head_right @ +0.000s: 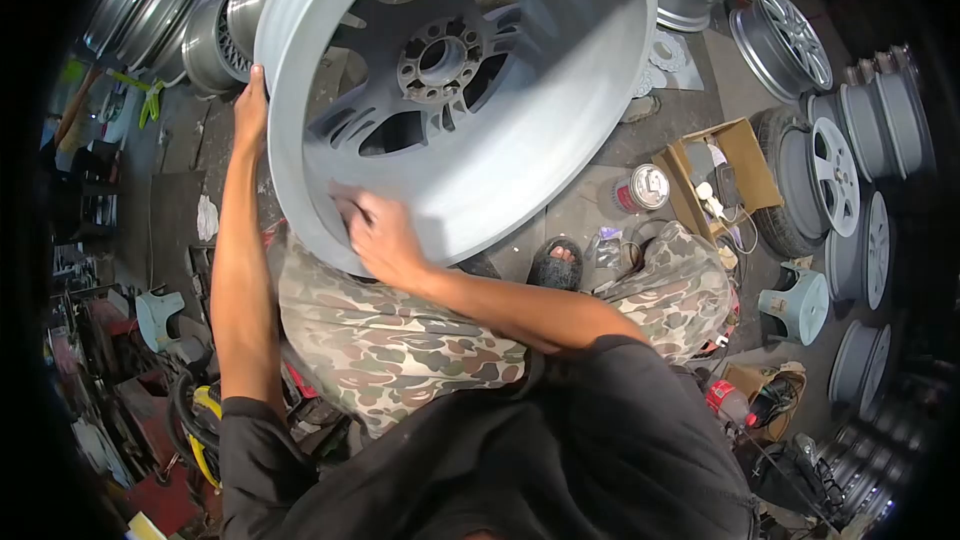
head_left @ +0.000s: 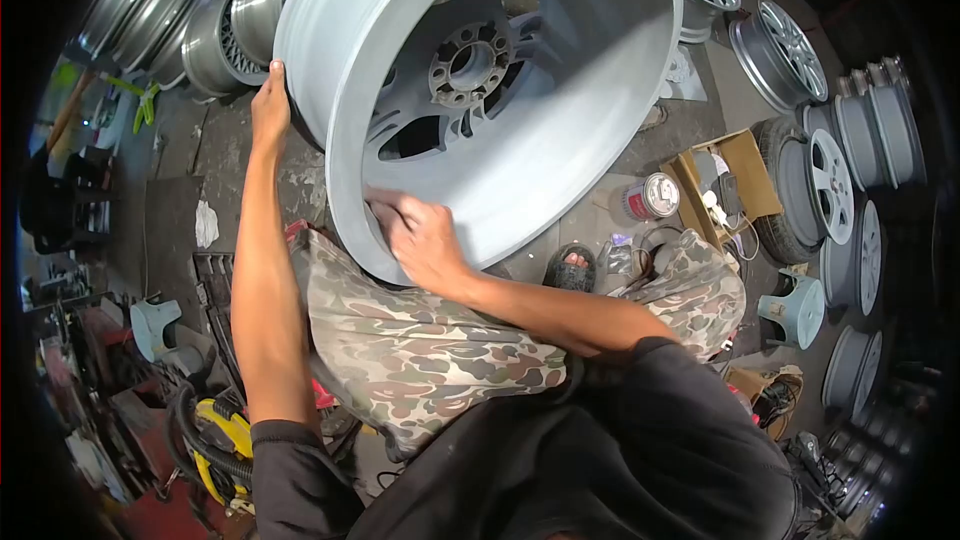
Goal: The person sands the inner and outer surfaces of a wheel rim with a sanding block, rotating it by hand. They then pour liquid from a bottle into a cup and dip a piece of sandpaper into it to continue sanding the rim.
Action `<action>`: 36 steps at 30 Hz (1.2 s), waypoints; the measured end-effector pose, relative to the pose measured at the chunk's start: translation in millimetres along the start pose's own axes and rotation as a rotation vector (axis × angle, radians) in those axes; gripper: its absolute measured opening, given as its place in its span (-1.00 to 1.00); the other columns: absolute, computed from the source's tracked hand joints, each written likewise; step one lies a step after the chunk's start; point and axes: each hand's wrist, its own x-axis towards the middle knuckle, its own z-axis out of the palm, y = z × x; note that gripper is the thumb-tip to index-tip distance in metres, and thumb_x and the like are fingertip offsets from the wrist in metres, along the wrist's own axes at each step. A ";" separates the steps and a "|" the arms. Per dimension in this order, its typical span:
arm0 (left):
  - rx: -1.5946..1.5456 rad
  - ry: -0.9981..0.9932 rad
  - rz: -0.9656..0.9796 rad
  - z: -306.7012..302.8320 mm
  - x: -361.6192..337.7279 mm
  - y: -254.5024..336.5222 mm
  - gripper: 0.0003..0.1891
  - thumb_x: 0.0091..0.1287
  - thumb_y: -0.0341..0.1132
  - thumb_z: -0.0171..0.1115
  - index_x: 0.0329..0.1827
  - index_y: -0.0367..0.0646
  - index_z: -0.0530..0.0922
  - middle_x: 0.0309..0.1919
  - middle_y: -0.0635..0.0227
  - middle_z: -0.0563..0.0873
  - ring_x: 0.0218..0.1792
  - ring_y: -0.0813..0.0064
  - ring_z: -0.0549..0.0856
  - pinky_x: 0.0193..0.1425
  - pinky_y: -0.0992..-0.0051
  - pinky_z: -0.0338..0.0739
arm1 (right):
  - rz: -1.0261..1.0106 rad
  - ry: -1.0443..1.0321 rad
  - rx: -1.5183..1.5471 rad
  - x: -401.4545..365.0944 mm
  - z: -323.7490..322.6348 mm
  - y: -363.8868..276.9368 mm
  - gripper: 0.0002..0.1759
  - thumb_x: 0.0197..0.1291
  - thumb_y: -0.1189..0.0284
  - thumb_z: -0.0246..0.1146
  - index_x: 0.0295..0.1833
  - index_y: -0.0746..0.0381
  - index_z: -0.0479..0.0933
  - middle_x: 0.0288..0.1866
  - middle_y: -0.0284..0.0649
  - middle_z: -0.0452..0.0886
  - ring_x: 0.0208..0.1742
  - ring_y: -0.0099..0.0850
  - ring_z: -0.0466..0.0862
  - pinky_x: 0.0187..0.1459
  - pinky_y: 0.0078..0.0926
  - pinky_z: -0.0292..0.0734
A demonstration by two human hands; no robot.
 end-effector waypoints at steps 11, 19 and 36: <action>0.159 0.057 0.092 1.5 -8.1 8.9 -0.19 0.58 0.29 -0.02 0.31 -0.46 0.59 0.21 -0.10 0.73 0.26 0.16 0.67 0.40 0.30 0.43 | -0.255 0.099 -0.926 96.7 -148.2 227.2 -0.60 0.16 0.69 0.11 0.07 0.27 0.68 0.03 0.05 0.75 -0.05 -0.01 0.78 0.07 -0.12 0.70; 0.039 -0.027 0.066 -3.2 -9.0 6.7 -0.20 0.61 0.25 -0.04 0.43 -0.44 0.49 0.34 -0.08 0.64 0.38 0.19 0.59 0.49 0.32 0.36 | -0.305 -0.587 -0.476 73.6 -127.7 88.9 -0.68 0.33 0.51 0.20 0.15 0.24 0.66 -0.04 -0.02 0.78 -0.07 -0.16 0.79 0.04 -0.23 0.70; 0.057 0.028 0.081 21.6 17.3 96.8 -0.12 0.46 0.36 0.14 0.16 -0.53 0.67 -0.01 -0.04 0.79 0.08 0.32 0.72 0.28 0.38 0.51 | 0.360 0.411 -0.718 74.0 -390.9 96.6 -0.34 0.14 -0.10 0.52 -0.21 0.39 0.75 -0.34 -0.12 0.77 -0.26 -0.37 0.71 -0.11 -0.34 0.59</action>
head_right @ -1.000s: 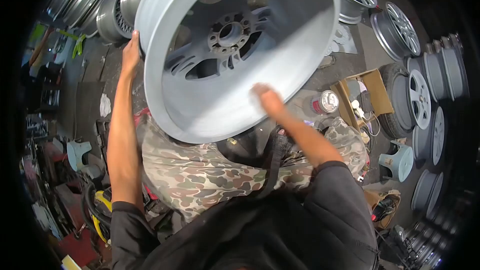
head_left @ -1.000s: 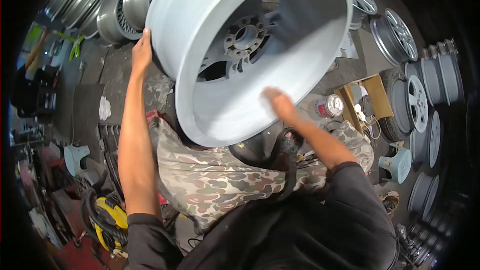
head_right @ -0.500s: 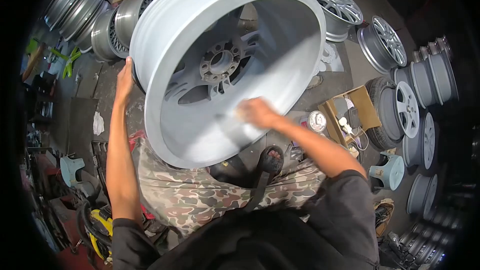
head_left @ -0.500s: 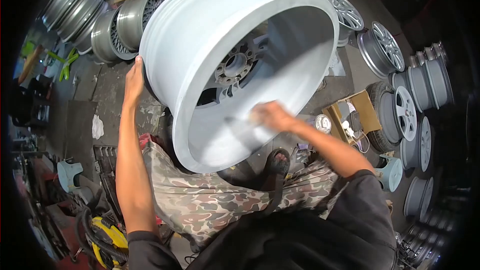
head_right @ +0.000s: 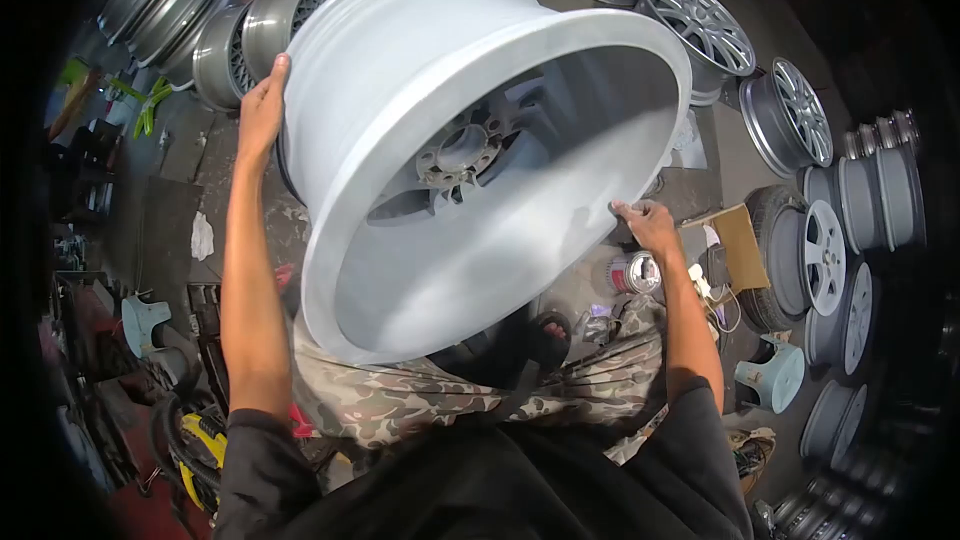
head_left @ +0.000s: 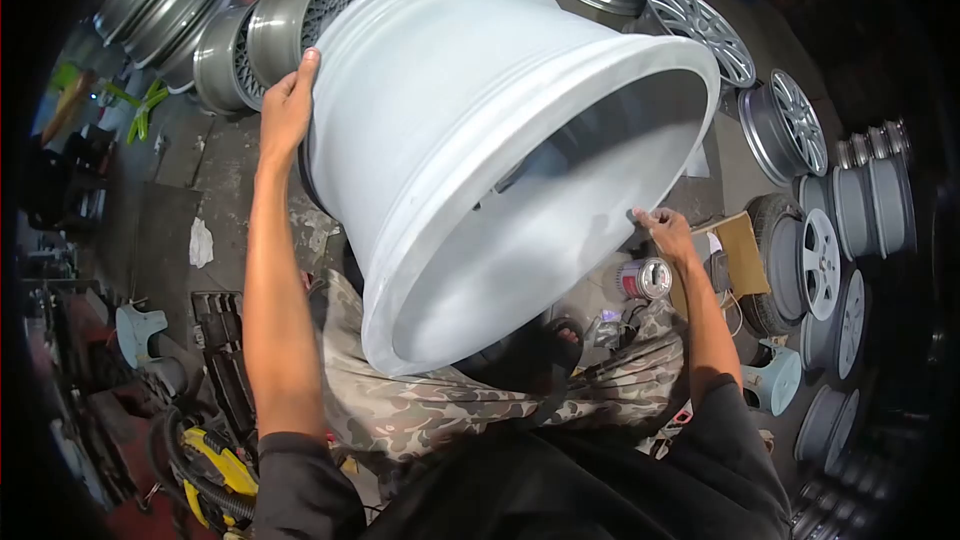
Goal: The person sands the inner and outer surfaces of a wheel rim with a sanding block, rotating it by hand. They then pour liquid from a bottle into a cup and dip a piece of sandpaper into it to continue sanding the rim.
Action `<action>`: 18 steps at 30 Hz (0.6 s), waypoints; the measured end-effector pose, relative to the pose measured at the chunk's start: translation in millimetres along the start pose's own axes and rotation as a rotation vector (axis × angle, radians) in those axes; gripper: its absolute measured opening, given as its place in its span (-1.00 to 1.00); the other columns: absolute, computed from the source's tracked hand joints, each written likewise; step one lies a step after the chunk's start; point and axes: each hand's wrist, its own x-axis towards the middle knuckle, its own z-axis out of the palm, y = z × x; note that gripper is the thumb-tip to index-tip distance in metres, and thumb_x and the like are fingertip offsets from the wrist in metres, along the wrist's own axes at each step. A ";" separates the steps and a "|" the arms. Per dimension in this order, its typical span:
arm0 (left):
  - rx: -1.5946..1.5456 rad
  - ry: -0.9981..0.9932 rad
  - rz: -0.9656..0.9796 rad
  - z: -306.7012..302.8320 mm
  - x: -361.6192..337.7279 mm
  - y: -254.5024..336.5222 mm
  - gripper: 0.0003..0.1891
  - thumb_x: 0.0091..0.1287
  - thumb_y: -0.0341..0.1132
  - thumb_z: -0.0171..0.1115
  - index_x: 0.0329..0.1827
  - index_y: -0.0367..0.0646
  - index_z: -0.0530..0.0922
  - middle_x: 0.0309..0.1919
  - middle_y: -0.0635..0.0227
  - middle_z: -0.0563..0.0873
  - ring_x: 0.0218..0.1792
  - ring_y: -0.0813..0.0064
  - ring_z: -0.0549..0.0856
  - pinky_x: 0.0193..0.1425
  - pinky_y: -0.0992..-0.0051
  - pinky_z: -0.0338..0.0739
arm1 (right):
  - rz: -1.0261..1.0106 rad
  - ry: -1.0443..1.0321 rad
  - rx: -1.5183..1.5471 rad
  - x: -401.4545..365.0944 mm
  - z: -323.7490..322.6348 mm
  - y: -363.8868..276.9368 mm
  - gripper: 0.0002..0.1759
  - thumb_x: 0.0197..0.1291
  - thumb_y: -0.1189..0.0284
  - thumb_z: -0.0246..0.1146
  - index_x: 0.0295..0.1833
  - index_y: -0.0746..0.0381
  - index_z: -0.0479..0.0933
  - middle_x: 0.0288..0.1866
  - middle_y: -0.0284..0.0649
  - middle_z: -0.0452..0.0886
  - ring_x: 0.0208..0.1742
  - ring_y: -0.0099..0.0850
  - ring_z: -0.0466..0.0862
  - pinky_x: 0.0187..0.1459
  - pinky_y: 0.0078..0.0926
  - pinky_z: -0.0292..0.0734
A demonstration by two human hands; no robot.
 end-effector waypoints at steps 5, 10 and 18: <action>0.163 -0.057 -0.050 0.5 17.5 4.8 0.04 0.40 0.51 0.04 0.06 -0.63 0.66 -0.02 -0.19 0.77 0.11 0.15 0.71 0.30 0.29 0.49 | 0.136 0.050 0.147 14.1 38.7 6.2 -0.24 0.15 -0.12 0.51 0.02 0.46 0.72 -0.02 0.09 0.80 0.05 -0.16 0.78 0.18 -0.25 0.59; 0.043 0.097 -0.098 12.5 5.1 6.2 0.06 0.43 0.50 -0.01 0.08 -0.67 0.63 0.02 -0.22 0.76 0.12 0.20 0.70 0.31 0.26 0.47 | -0.005 0.179 0.285 21.8 68.2 25.2 -0.29 0.23 -0.07 0.49 0.10 0.43 0.69 -0.02 -0.02 0.80 -0.03 -0.32 0.77 0.11 -0.33 0.62; -0.194 0.172 -0.069 15.1 1.3 -29.1 -0.05 0.53 0.38 -0.03 0.15 -0.62 0.63 0.04 -0.07 0.78 0.05 0.19 0.72 0.22 0.27 0.51 | 0.044 0.195 0.262 26.9 52.4 5.4 -0.28 0.27 -0.16 0.40 0.09 0.36 0.72 -0.07 -0.02 0.81 -0.02 -0.27 0.78 0.05 -0.26 0.62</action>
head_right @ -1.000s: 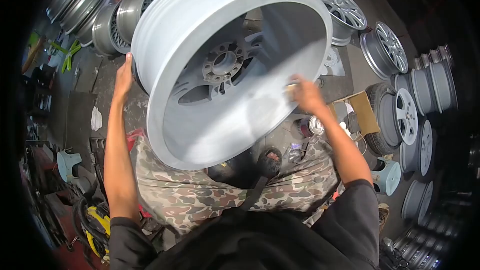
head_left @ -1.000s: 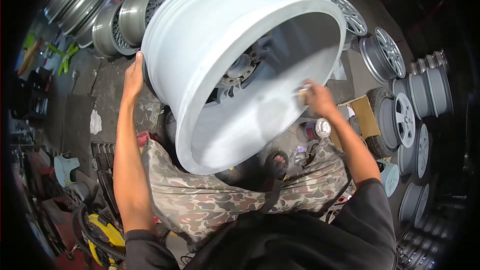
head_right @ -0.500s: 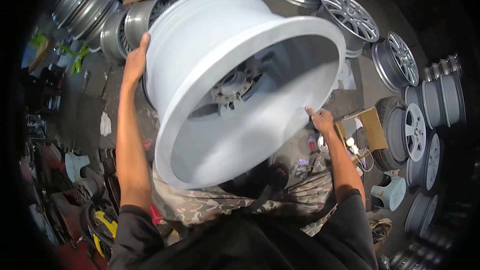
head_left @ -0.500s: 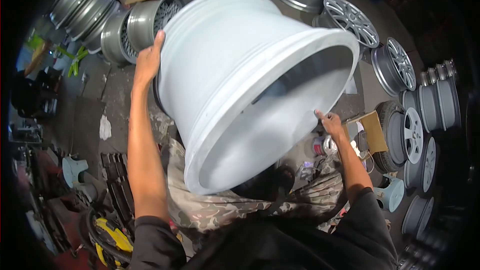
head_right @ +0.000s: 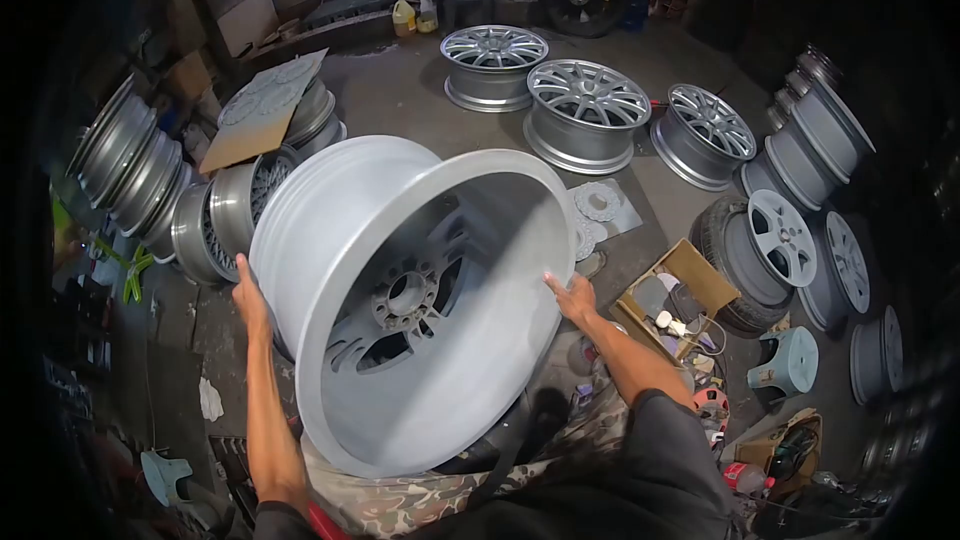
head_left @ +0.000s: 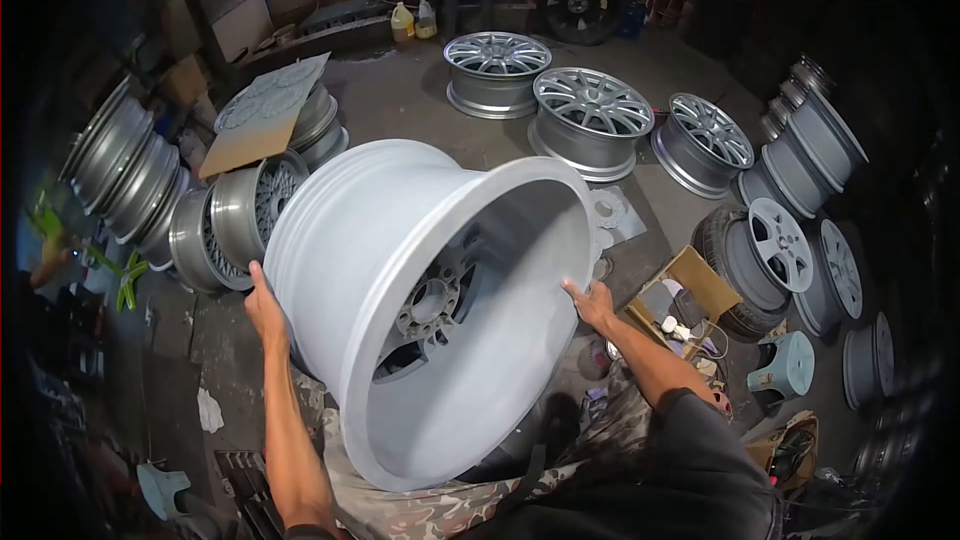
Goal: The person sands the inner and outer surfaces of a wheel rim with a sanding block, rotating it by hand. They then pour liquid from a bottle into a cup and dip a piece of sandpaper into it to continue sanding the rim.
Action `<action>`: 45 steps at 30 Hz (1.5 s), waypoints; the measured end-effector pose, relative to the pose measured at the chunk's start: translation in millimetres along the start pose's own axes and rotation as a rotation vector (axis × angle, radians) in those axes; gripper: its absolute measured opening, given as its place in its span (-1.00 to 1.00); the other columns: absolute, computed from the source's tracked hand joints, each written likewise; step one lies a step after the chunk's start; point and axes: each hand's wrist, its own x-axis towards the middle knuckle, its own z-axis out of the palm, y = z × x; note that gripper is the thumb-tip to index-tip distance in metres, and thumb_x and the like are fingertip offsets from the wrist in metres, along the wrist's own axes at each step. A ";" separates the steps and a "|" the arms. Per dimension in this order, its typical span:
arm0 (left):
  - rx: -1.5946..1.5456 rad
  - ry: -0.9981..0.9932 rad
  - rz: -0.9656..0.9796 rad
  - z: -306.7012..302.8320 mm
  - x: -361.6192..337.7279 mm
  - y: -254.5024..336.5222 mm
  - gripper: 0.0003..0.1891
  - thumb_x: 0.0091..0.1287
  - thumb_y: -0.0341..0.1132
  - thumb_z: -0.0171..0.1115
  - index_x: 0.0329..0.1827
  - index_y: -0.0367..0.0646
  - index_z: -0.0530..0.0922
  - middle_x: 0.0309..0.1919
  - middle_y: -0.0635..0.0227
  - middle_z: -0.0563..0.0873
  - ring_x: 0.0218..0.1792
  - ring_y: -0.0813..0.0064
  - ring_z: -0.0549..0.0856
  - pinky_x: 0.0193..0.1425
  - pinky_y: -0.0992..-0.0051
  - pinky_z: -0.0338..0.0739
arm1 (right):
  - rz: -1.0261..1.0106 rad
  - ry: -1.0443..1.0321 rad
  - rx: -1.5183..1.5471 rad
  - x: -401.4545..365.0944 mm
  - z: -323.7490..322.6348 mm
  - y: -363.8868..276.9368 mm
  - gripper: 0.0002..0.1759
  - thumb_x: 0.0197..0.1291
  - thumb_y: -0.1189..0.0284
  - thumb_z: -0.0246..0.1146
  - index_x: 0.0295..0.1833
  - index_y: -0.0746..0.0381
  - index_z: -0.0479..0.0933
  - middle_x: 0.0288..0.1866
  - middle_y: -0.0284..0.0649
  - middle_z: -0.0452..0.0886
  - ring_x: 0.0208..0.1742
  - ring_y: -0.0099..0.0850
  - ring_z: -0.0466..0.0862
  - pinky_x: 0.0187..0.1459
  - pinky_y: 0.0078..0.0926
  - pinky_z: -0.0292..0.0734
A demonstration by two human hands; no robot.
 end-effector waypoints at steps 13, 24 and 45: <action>0.227 -0.168 -0.102 -39.7 -14.2 -57.6 -0.11 0.60 0.33 -0.17 0.26 -0.55 0.59 0.17 -0.17 0.73 0.22 0.10 0.71 0.31 0.25 0.50 | -0.205 0.201 -0.221 30.1 -33.3 -59.1 -0.21 0.18 -0.29 0.37 0.10 0.26 0.66 -0.15 0.02 0.78 0.00 -0.03 0.76 0.08 -0.05 0.59; 0.583 -0.250 0.177 40.9 20.0 88.7 -0.17 0.49 0.38 -0.01 -0.27 -0.39 0.74 -0.24 -0.16 0.80 -0.06 -0.04 0.78 0.19 0.14 0.55 | -0.184 0.092 -0.137 29.0 -35.0 -46.0 -0.19 0.24 -0.19 0.40 0.21 0.36 0.63 0.07 0.14 0.76 0.17 0.02 0.74 0.26 -0.15 0.54; -0.193 0.008 0.004 12.1 -24.2 37.4 -0.28 0.50 0.23 0.24 -0.16 -0.49 0.76 -0.24 0.24 0.78 -0.23 0.55 0.68 -0.07 0.51 0.58 | -0.501 0.345 0.046 -2.4 -82.9 -108.6 -0.58 0.29 0.25 0.44 0.13 0.28 0.60 -0.10 -0.02 0.77 -0.10 -0.11 0.76 -0.02 -0.23 0.59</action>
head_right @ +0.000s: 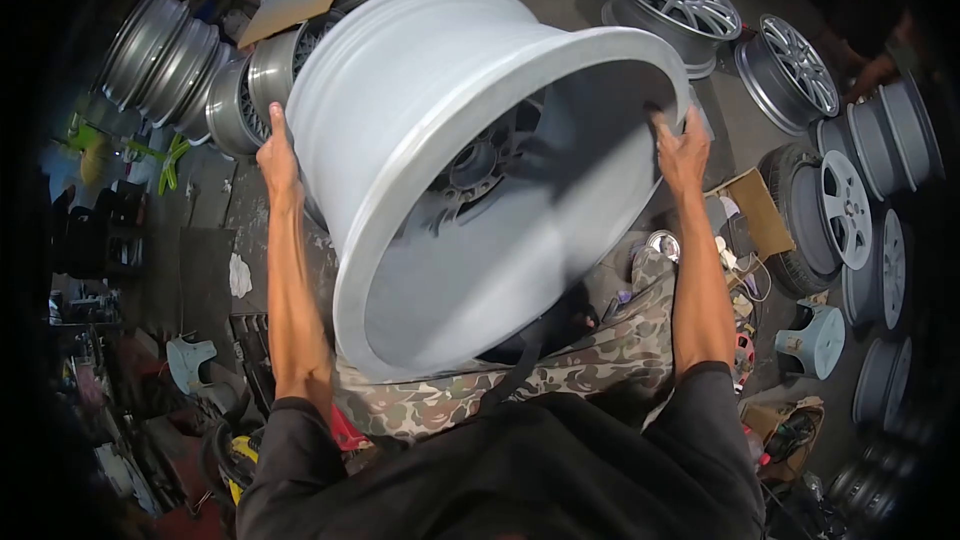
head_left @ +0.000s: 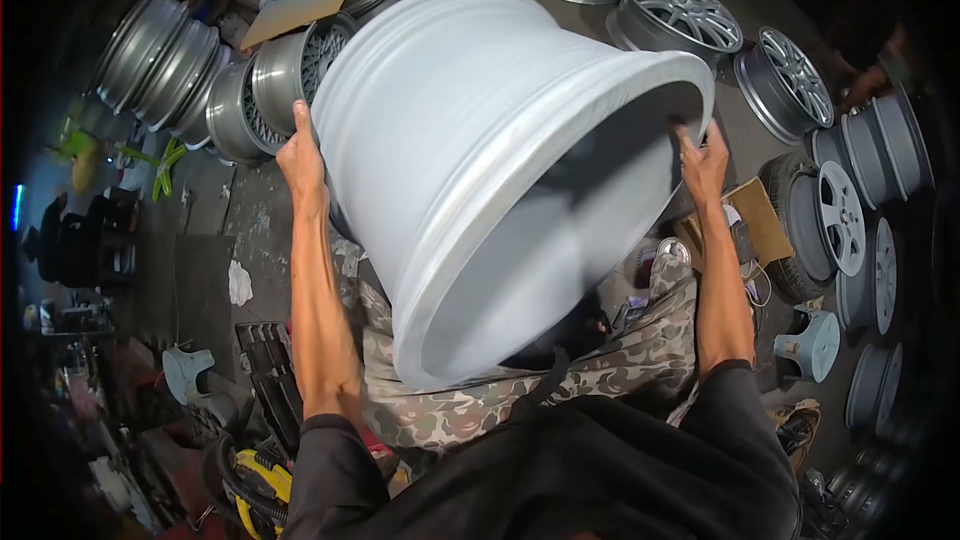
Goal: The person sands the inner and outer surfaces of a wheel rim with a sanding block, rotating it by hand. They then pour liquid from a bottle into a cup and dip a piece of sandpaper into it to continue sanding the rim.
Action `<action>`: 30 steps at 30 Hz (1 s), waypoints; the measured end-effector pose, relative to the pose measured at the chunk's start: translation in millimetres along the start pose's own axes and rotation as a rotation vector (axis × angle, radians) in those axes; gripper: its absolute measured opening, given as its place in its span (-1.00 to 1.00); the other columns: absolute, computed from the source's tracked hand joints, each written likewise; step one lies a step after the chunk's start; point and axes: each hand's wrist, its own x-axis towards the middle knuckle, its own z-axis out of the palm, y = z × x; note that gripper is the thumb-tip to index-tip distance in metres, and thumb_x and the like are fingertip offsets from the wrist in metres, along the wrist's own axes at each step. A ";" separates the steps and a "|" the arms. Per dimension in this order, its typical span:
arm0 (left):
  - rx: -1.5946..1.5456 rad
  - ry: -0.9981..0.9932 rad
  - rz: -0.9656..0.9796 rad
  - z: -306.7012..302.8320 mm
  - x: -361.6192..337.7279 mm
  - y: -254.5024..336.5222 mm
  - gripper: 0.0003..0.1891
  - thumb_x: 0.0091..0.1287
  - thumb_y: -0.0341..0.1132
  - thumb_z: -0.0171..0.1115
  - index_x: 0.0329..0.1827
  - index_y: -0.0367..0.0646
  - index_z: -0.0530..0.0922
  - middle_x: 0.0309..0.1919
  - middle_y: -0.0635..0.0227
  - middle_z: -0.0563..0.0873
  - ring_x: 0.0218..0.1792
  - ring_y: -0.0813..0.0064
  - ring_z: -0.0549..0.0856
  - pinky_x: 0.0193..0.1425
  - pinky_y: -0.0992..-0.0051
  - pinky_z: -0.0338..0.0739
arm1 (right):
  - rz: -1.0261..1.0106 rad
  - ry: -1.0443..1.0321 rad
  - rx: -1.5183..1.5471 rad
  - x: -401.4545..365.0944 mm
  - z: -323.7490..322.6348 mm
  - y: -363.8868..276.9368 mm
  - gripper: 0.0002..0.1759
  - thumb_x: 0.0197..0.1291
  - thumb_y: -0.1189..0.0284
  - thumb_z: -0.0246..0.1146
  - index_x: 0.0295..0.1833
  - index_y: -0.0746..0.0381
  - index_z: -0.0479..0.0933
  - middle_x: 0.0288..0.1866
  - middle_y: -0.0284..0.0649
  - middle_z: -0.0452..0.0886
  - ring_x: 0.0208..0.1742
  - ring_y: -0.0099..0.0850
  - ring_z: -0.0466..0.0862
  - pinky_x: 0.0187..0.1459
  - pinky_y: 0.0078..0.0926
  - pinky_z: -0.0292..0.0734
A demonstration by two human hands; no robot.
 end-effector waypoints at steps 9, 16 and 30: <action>-0.006 -0.042 -0.025 -12.4 23.7 -49.0 -0.18 0.54 0.28 0.11 0.03 -0.58 0.69 -0.07 0.13 0.78 -0.13 0.44 0.70 0.09 0.42 0.58 | -0.224 0.056 -0.145 -5.7 -5.6 -67.8 -0.69 0.28 0.30 0.42 -0.05 0.29 0.58 -0.24 -0.03 0.67 -0.29 -0.05 0.68 -0.19 -0.21 0.54; 0.405 -0.008 0.242 -41.6 16.8 -48.3 -0.36 0.55 0.18 0.16 0.01 -0.39 0.74 -0.17 0.18 0.80 -0.08 0.45 0.69 0.12 0.40 0.55 | -0.421 0.196 -0.254 -18.0 -26.9 -73.4 -0.67 0.25 0.32 0.51 -0.02 0.32 0.67 -0.26 -0.10 0.68 -0.26 -0.23 0.68 -0.14 -0.31 0.58; 0.388 -0.446 0.968 -26.2 -187.4 117.5 -0.45 0.29 -0.30 0.46 0.36 -0.17 0.59 0.29 0.06 0.65 0.31 0.09 0.61 0.46 0.21 0.43 | -0.597 -0.822 -0.108 -209.1 166.7 -55.9 -0.69 0.31 0.40 0.29 0.13 0.18 0.70 0.08 -0.07 0.76 -0.03 -0.07 0.77 0.00 -0.17 0.70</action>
